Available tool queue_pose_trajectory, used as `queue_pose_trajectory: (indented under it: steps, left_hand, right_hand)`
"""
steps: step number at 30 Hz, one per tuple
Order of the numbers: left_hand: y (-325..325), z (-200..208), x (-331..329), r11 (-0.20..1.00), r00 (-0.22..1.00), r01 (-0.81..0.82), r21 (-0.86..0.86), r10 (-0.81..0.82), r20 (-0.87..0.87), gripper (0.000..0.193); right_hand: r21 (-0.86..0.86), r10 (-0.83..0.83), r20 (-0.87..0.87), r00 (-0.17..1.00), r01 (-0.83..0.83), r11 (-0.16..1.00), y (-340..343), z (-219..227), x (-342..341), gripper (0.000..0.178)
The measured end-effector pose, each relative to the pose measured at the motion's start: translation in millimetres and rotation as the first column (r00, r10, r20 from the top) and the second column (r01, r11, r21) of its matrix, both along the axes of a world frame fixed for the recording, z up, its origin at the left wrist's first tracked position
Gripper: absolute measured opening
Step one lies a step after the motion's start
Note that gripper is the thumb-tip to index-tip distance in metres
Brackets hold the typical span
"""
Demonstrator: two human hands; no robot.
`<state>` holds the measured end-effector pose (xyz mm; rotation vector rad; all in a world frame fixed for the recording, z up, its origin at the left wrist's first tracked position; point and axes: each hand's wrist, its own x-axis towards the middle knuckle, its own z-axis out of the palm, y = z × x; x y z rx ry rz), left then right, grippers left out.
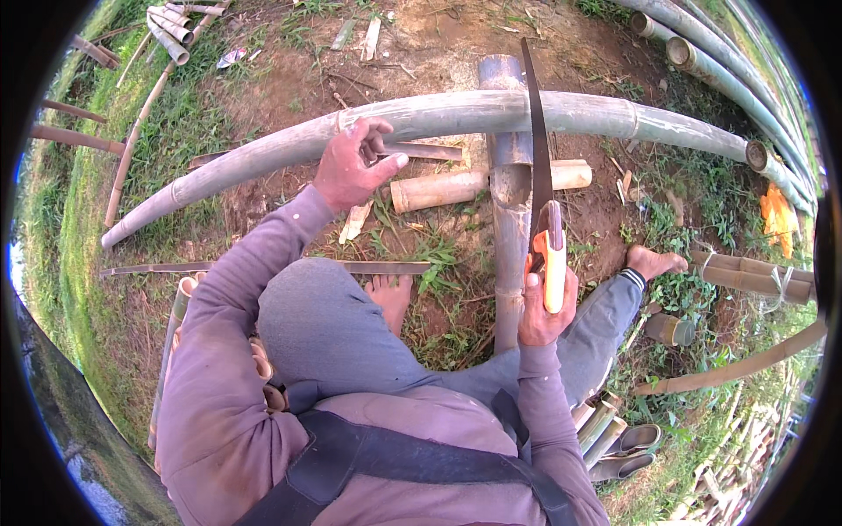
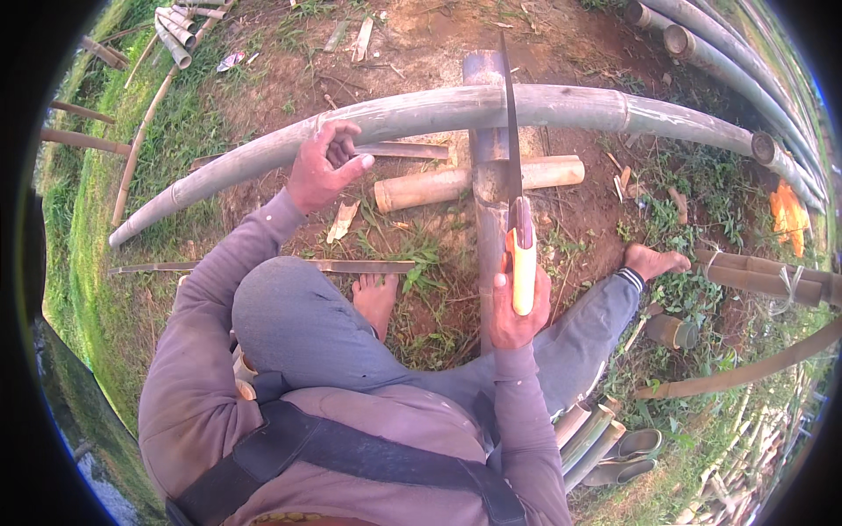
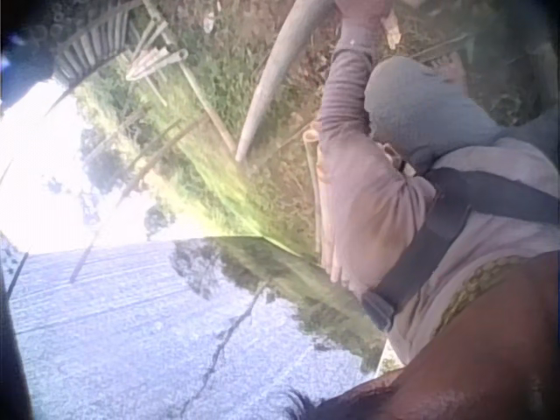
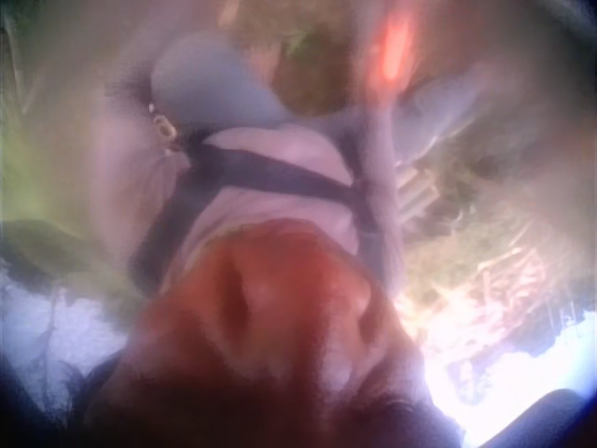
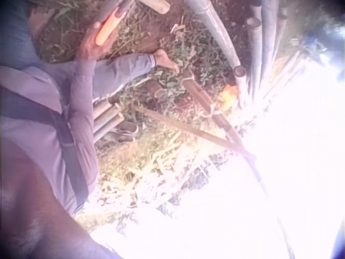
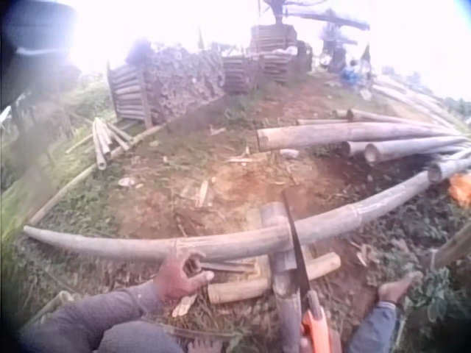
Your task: The person uses a hand saw to cut long bamboo poles into shorter sections. They position each pole on a makeshift stand, saw through it, and then move the cut piece to a growing pile nearby.
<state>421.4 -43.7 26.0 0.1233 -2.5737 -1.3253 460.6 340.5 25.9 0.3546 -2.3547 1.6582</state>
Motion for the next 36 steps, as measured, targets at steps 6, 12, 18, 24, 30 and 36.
queue_pose_trajectory:
  steps: [6,12,18,24,30,36]
  left_hand:
    - [1,2,-109,0.519,0.982,0.126,-0.845,-0.185,0.032,0.084]
    - [25,17,-129,0.668,0.884,0.314,-0.675,0.054,0.465,0.087]
    - [45,-2,-100,0.598,0.951,0.183,-0.781,0.094,0.294,0.087]
    - [48,-1,-97,0.592,0.949,0.171,-0.788,0.118,0.294,0.086]
    - [40,23,-115,0.638,0.873,0.290,-0.713,0.129,0.471,0.084]
    - [27,22,-133,0.660,0.850,0.346,-0.667,0.080,0.520,0.084]
  right_hand:
    - [-0.198,-0.032,0.024,0.999,0.036,0.980,-13,-22,-4,0.038]
    - [-0.304,-0.017,0.140,0.990,0.060,0.951,-22,-20,-15,0.052]
    - [-0.274,0.012,0.126,0.992,0.023,0.961,-22,-17,-13,0.056]
    - [-0.222,-0.034,0.014,0.999,0.037,0.974,-17,-31,-11,0.054]
    - [-0.208,0.009,0.046,0.999,0.000,0.978,-16,-29,-12,0.053]
    - [-0.199,-0.008,0.008,1.000,0.010,0.980,-25,-31,-20,0.050]
